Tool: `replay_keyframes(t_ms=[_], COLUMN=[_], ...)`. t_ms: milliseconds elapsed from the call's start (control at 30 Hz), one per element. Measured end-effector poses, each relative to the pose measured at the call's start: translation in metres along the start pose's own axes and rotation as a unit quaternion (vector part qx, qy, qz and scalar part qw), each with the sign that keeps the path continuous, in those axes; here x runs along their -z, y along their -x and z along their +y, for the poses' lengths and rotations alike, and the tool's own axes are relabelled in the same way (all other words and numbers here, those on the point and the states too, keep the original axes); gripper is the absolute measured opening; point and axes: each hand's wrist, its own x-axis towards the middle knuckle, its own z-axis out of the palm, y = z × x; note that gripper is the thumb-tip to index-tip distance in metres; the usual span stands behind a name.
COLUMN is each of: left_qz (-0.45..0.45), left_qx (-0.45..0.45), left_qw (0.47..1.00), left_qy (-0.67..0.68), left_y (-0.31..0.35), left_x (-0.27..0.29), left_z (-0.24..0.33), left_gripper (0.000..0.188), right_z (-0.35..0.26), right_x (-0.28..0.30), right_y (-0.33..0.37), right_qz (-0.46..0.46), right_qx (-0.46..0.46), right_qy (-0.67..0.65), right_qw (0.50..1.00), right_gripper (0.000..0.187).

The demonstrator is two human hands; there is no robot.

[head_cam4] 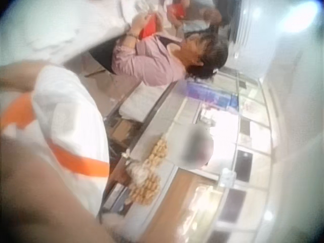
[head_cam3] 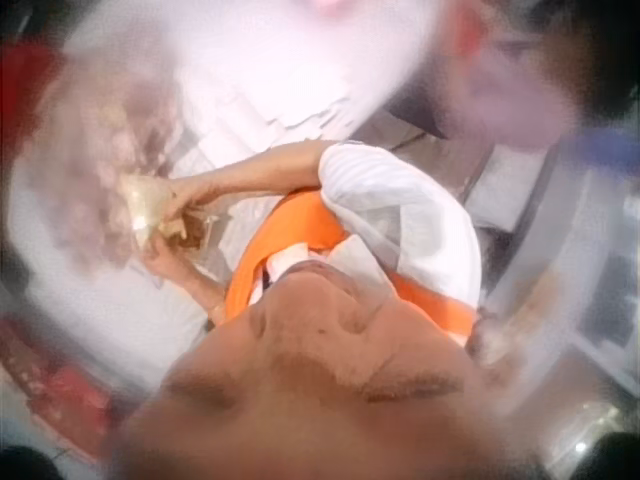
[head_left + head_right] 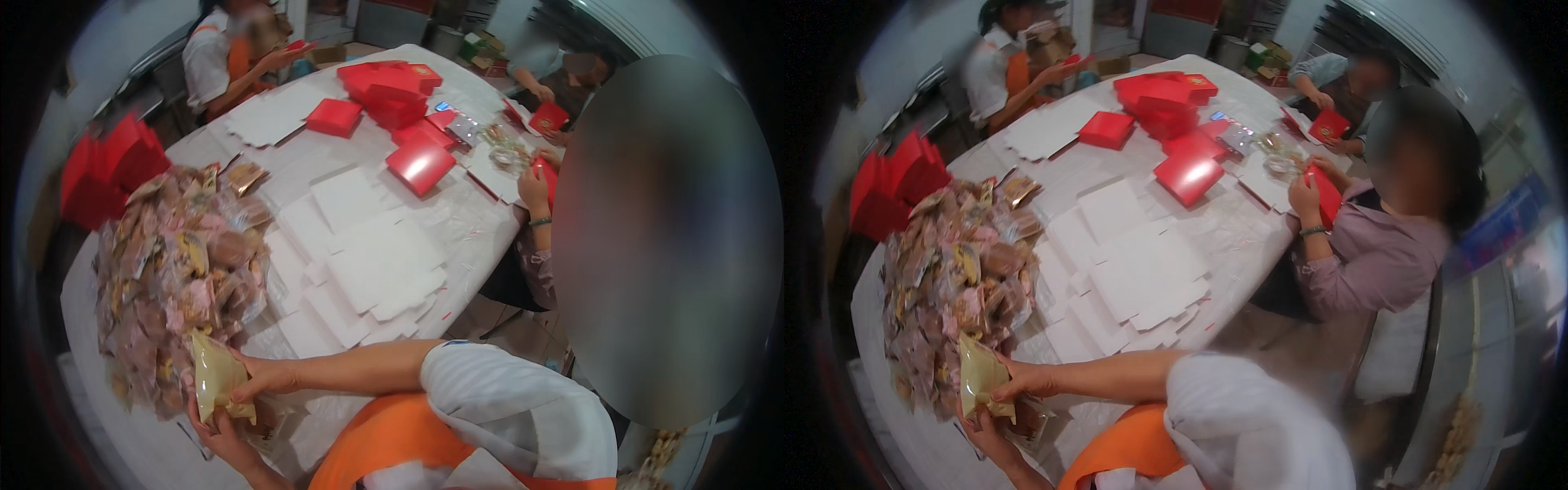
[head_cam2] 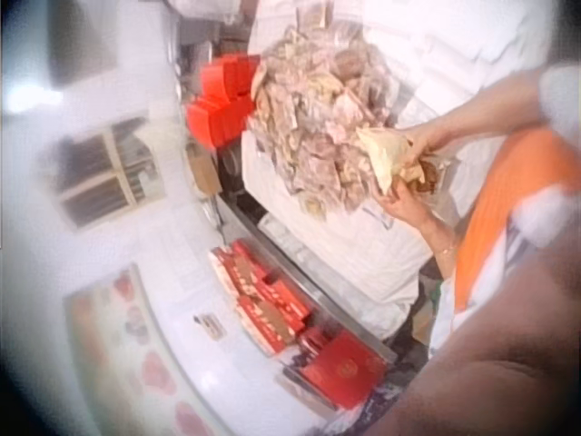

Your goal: The person folds flat white cardboard pieces into small red boxes by hand. They then pick up small transparent packets containing snacks and place them inside the boxes before closing the lids. The finished boxes are stacked on the table.

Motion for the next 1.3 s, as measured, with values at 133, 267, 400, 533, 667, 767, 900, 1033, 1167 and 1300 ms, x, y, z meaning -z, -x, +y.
replay_keyframes(t_ms=[133, 267, 400, 533, 667, 767, 900, 1033, 1167, 1300], left_qz=[-0.015, 0.073, 0.153, 0.113, 0.007, -0.118, -0.293, -0.4, -0.436, -0.451], left_qx=[-0.047, -0.122, -0.129, -0.206, -0.323, -0.447, -0.425, -0.482, -0.529, -0.463], left_qw=[0.998, 0.99, 0.977, 0.972, 0.94, 0.853, 0.833, 0.761, 0.706, 0.734], left_qy=[-0.028, 0.008, 0.068, 0.001, -0.112, -0.243, -0.197, -0.168, -0.177, -0.21], left_y=[-0.017, -0.007, -0.013, -0.013, -0.014, -0.016, -0.009, 0.007, 0.021, 0.012], left_x=[-0.002, -0.038, -0.056, -0.077, -0.089, -0.117, -0.187, -0.272, -0.291, -0.266], left_z=[-0.017, -0.03, -0.053, -0.021, 0.014, 0.043, 0.08, 0.09, 0.087, 0.068], left_gripper=[0.046, 0.033, 0.043, 0.049, 0.055, 0.049, 0.054, 0.069, 0.069, 0.063], right_z=[-0.011, 0.009, -0.023, -0.018, -0.037, -0.053, -0.099, -0.149, -0.241, -0.363], right_x=[0.017, 0.013, -0.017, 0.017, 0.026, 0.047, 0.069, 0.124, 0.183, 0.211], right_y=[-0.005, -0.006, 0.007, 0.004, 0.03, 0.057, 0.11, 0.185, 0.267, 0.32], right_qz=[-0.005, 0.021, 0.073, 0.029, -0.033, -0.055, 0.02, 0.22, 0.02, 0.128], right_qx=[0.008, 0.054, 0.002, 0.058, 0.075, 0.157, 0.243, 0.41, 0.507, 0.62], right_qy=[0.007, -0.015, -0.061, -0.028, -0.177, -0.217, -0.111, 0.145, -0.089, -0.064], right_qw=[1.0, 0.998, 0.995, 0.997, 0.981, 0.962, 0.963, 0.873, 0.857, 0.771], right_gripper=[0.108, 0.1, 0.093, 0.085, 0.075, 0.071, 0.058, 0.055, 0.055, 0.048])
